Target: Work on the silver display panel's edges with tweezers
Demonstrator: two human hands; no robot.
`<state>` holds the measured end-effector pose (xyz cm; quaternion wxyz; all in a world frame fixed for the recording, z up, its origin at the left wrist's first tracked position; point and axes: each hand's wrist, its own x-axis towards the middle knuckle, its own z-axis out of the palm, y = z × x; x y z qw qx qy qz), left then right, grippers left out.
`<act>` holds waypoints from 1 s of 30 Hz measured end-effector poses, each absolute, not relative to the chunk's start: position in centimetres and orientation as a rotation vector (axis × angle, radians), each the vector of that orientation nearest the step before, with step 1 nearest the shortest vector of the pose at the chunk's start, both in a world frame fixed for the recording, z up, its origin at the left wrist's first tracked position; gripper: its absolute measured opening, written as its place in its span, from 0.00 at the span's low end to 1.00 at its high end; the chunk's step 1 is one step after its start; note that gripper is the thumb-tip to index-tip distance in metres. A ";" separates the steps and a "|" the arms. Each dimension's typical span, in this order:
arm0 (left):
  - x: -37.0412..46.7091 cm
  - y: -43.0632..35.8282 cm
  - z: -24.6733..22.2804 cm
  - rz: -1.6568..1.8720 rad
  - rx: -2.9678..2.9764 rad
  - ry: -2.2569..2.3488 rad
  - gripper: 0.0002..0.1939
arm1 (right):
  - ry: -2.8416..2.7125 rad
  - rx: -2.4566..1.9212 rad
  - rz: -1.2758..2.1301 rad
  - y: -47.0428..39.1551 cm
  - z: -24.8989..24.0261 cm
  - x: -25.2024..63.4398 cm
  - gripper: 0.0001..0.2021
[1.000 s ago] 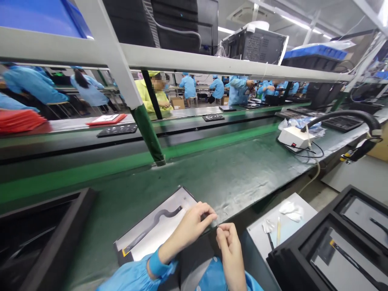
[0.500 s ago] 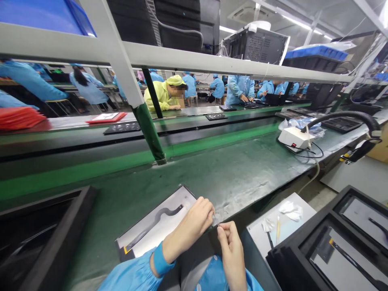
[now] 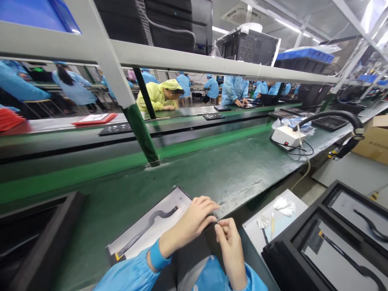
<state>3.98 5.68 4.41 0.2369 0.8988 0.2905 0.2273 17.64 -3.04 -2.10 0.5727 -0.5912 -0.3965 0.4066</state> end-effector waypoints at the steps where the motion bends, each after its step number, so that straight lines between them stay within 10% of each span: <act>1: 4.1 5.6 4.4 0.604 2.470 0.740 0.05 | -0.970 -1.399 0.963 -3.1 -1.8 17.8 0.20; 30: 0.2 5.9 5.3 0.977 1.441 0.859 0.20 | 0.018 -2.153 -0.173 4.7 -11.7 32.9 0.15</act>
